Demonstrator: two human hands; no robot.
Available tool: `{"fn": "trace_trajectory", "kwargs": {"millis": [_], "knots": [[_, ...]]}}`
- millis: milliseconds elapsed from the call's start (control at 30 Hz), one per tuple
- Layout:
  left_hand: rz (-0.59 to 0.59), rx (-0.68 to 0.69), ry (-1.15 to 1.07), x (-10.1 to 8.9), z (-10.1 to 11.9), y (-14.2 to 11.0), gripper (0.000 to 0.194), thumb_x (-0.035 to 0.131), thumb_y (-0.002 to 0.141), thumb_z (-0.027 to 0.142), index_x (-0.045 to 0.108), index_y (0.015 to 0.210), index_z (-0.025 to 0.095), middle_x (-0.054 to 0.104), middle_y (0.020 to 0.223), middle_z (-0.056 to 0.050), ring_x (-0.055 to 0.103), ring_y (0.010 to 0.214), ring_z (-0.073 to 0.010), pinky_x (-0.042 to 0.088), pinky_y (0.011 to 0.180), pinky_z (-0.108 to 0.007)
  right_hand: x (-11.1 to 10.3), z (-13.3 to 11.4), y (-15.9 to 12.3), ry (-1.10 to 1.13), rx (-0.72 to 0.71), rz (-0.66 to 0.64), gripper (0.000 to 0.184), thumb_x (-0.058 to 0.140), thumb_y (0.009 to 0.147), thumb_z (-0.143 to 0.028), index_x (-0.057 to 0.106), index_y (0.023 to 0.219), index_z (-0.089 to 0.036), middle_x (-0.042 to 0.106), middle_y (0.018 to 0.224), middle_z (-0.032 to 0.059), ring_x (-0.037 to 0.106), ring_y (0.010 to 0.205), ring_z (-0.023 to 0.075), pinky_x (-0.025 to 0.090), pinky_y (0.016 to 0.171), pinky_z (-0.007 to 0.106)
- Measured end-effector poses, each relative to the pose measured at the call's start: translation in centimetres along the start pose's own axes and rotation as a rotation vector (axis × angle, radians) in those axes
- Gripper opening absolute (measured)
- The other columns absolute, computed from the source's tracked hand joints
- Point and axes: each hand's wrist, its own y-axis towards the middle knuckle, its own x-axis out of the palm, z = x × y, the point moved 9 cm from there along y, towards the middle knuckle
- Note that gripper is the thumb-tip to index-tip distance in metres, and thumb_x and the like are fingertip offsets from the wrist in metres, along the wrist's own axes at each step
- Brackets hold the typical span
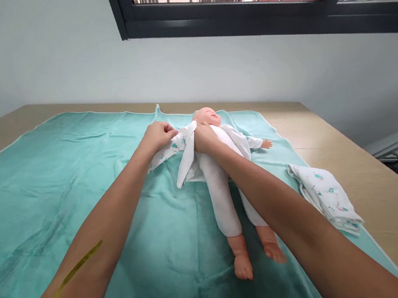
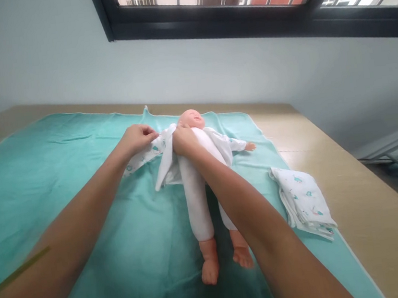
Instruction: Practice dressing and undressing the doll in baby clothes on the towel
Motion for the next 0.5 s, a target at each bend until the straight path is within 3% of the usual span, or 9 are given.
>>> {"fn": "trace_trajectory", "kwargs": {"millis": [133,233,367,500], "knots": [[-0.043,-0.053,0.081,0.2,-1.3,0.2,0.017,0.063,0.076,0.032,0.067,0.066,0.019,0.067,0.066,-0.004,0.057,0.063,-0.0192,0.037,0.058,-0.028,0.3,-0.4,0.2,-0.001,-0.016,-0.021,0.019,0.048,0.084,-0.012,0.067,0.087,-0.014,0.068,0.107,0.0178,0.059,0.105,0.0310,0.033,0.097,0.040],[-0.043,-0.048,0.097,0.8,-0.7,1.3,0.020,0.056,0.083,0.031,0.066,0.071,0.019,0.066,0.069,-0.005,0.057,0.065,-0.0199,0.037,0.059,-0.029,0.6,-0.9,0.5,-0.007,-0.050,-0.022,0.018,0.050,0.082,-0.012,0.067,0.087,-0.013,0.069,0.102,0.0174,0.062,0.097,0.0295,0.033,0.097,0.040],[0.038,0.070,0.135,2.0,2.9,2.5,0.020,0.051,0.087,0.030,0.068,0.084,0.020,0.070,0.085,-0.008,0.060,0.079,-0.0245,0.040,0.069,-0.033,1.3,-1.2,0.8,-0.003,-0.129,-0.051,0.021,0.048,0.085,-0.015,0.068,0.094,-0.013,0.069,0.107,0.0171,0.060,0.105,0.0287,0.033,0.100,0.037],[0.154,0.243,0.207,2.3,6.5,0.9,0.024,0.046,0.090,0.026,0.069,0.090,0.020,0.069,0.096,-0.012,0.059,0.095,-0.0286,0.040,0.082,-0.039,1.6,0.5,1.2,0.012,-0.013,-0.041,0.030,0.045,0.090,-0.021,0.064,0.112,-0.012,0.066,0.119,0.0167,0.056,0.114,0.0276,0.037,0.096,0.035]]}}
